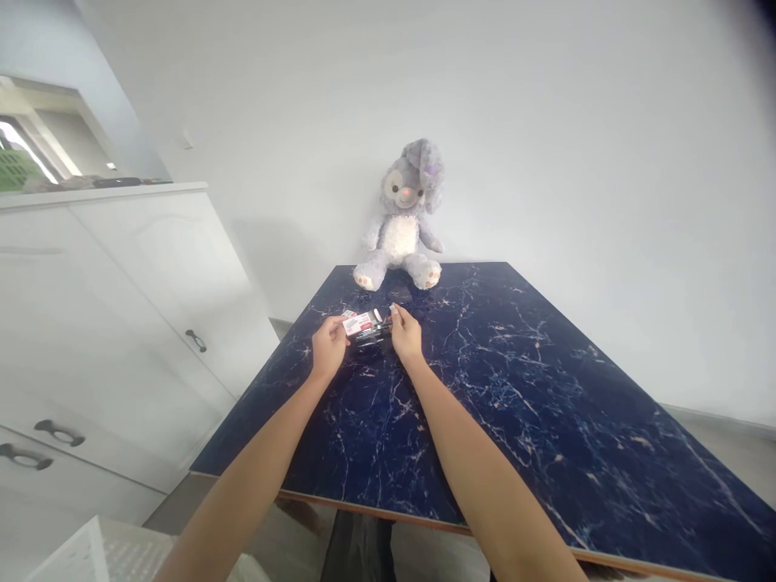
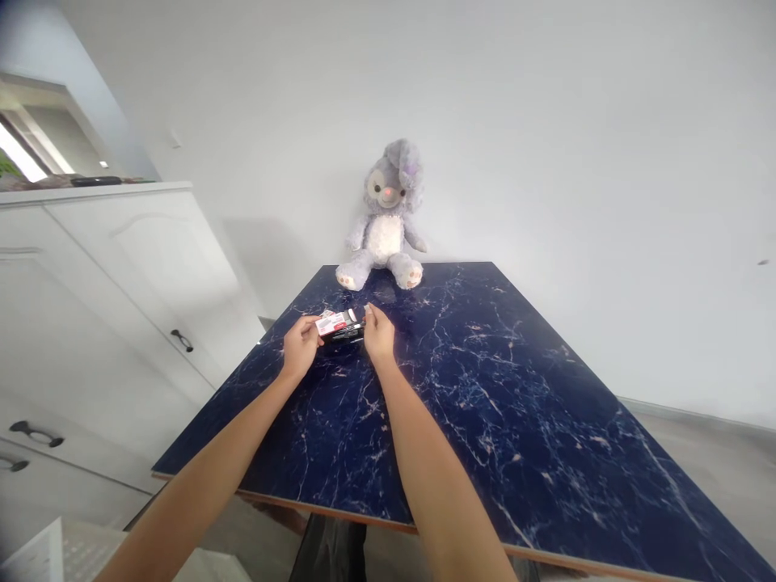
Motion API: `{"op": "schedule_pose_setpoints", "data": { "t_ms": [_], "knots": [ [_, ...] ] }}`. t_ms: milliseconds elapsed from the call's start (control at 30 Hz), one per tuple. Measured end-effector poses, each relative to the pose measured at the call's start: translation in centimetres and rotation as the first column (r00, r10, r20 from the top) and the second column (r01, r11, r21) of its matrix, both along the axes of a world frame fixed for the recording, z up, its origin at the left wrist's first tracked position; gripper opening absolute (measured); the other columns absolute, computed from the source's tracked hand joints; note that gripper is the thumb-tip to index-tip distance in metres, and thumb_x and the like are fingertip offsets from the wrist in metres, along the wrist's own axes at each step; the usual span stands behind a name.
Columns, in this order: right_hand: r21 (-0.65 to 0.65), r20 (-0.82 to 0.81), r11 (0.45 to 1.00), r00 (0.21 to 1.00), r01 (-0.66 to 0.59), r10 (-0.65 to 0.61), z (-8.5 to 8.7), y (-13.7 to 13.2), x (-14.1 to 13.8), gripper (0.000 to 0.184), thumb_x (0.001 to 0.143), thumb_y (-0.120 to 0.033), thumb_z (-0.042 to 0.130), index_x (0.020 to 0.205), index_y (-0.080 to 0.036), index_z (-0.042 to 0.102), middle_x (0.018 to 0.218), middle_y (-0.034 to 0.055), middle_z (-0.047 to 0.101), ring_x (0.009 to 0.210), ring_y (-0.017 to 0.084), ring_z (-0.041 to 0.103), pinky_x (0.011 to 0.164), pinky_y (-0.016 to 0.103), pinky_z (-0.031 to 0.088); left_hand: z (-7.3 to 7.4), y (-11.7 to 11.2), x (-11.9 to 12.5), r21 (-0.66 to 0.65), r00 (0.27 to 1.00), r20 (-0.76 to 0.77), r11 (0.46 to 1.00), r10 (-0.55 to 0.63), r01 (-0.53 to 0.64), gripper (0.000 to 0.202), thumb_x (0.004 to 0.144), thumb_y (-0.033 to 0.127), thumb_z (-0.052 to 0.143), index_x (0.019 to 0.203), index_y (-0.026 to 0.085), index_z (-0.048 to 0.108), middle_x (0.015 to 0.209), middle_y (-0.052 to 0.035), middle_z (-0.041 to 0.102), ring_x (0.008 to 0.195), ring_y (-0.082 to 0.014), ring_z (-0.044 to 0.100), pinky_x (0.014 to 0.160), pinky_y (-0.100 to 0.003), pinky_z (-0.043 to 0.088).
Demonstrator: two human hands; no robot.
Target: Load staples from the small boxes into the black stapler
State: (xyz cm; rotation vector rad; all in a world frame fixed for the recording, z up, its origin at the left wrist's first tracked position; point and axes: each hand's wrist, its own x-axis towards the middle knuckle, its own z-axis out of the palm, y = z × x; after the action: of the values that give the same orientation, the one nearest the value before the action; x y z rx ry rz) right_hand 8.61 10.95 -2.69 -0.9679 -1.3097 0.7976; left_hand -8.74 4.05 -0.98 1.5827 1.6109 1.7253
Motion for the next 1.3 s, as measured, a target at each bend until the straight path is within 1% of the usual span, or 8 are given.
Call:
{"op": "schedule_pose_setpoints", "data": {
  "t_ms": [67, 167, 400, 567, 700, 867, 1100, 1300],
  "knots": [
    [0.109, 0.064, 0.994, 0.997, 0.022, -0.029, 0.2, -0.4, -0.1, 0.046, 0.094, -0.050, 0.047, 0.120, -0.019, 0.069, 0.104, 0.0102, 0.074, 0.091, 0.023, 0.068, 0.092, 0.038, 0.050, 0.1, 0.0, 0.2, -0.003, 1.000, -0.006, 1.000, -0.006, 0.006, 0.018, 0.090, 0.025, 0.053, 0.101, 0.019, 0.066, 0.099, -0.0060, 0.076, 0.053, -0.0100, 0.060, 0.054, -0.022, 0.050],
    [0.181, 0.164, 0.983, 0.985, 0.021, -0.051, 0.6, -1.3, -0.4, 0.042, 0.096, -0.047, 0.048, 0.125, -0.021, 0.065, 0.099, 0.0082, 0.074, 0.085, 0.023, 0.067, 0.088, 0.037, 0.050, 0.0, 0.0, 0.1, 0.016, 0.999, -0.039, 1.000, -0.004, 0.005, 0.019, 0.092, 0.027, 0.051, 0.101, 0.020, 0.066, 0.098, -0.0050, 0.076, 0.053, -0.0102, 0.060, 0.057, -0.023, 0.050],
    [0.285, 0.254, 0.958, 0.966, -0.023, -0.052, 0.8, -2.1, -0.6, 0.034, 0.098, -0.045, 0.046, 0.104, -0.026, 0.073, 0.104, 0.0074, 0.072, 0.096, 0.023, 0.063, 0.093, 0.035, 0.047, -0.4, 0.3, -0.4, 0.050, 0.996, -0.089, 0.999, -0.003, 0.007, 0.023, 0.095, 0.028, 0.047, 0.106, 0.020, 0.065, 0.092, -0.0032, 0.074, 0.054, -0.0103, 0.059, 0.060, -0.024, 0.050],
    [0.195, 0.212, 0.980, 0.974, 0.040, -0.082, 0.8, -1.7, -0.6, 0.034, 0.093, -0.047, 0.053, 0.107, -0.022, 0.070, 0.093, 0.0071, 0.071, 0.079, 0.021, 0.063, 0.082, 0.034, 0.050, -0.5, 0.3, -0.3, 0.029, 0.995, -0.071, 0.997, -0.069, 0.071, 0.026, 0.097, 0.033, 0.047, 0.108, 0.020, 0.066, 0.070, 0.0003, 0.067, 0.052, -0.0105, 0.056, 0.057, -0.022, 0.048],
    [0.068, 0.119, 0.997, 0.992, 0.042, -0.050, 0.7, -1.1, -0.4, 0.033, 0.083, -0.053, 0.064, 0.093, -0.021, 0.068, 0.085, 0.0047, 0.070, 0.070, 0.019, 0.062, 0.072, 0.032, 0.051, -0.9, 0.8, -0.2, 0.011, 0.987, 0.062, 0.989, -0.147, 0.147, 0.029, 0.094, 0.041, 0.053, 0.110, 0.020, 0.066, 0.061, 0.0020, 0.062, 0.050, -0.0114, 0.056, 0.053, -0.022, 0.047],
    [-0.062, -0.100, 0.983, 0.981, -0.171, 0.164, 0.5, -0.4, -0.3, 0.043, 0.078, -0.058, 0.068, 0.099, -0.021, 0.065, 0.078, 0.0021, 0.070, 0.070, 0.019, 0.065, 0.067, 0.029, 0.052, -1.4, 1.3, 0.5, -0.021, 0.920, 0.289, 0.959, -0.264, 0.282, 0.036, 0.086, 0.046, 0.065, 0.109, 0.019, 0.064, 0.085, -0.0046, 0.073, 0.061, -0.0145, 0.067, 0.066, -0.033, 0.060],
    [-0.029, -0.198, 0.991, 0.972, -0.131, 0.123, 0.5, -0.3, -0.2, 0.035, 0.083, -0.055, 0.060, 0.089, -0.021, 0.063, 0.081, 0.0027, 0.071, 0.070, 0.018, 0.064, 0.062, 0.027, 0.051, -0.8, 0.7, 1.4, -0.059, 0.855, 0.440, 0.942, -0.273, 0.331, 0.040, 0.081, 0.041, 0.073, 0.111, 0.016, 0.063, 0.096, -0.0083, 0.075, 0.071, -0.0195, 0.074, 0.075, -0.040, 0.064],
    [-0.009, -0.134, 0.999, 0.990, -0.053, 0.051, 0.4, -0.5, -0.1, 0.032, 0.084, -0.050, 0.060, 0.097, -0.022, 0.064, 0.078, 0.0016, 0.071, 0.070, 0.019, 0.066, 0.068, 0.029, 0.052, -0.7, 0.3, 1.7, -0.083, 0.803, 0.442, 0.872, -0.401, 0.482, 0.044, 0.077, 0.036, 0.078, 0.113, 0.016, 0.061, 0.110, -0.0122, 0.074, 0.085, -0.0224, 0.075, 0.087, -0.045, 0.062]
  ]
}}
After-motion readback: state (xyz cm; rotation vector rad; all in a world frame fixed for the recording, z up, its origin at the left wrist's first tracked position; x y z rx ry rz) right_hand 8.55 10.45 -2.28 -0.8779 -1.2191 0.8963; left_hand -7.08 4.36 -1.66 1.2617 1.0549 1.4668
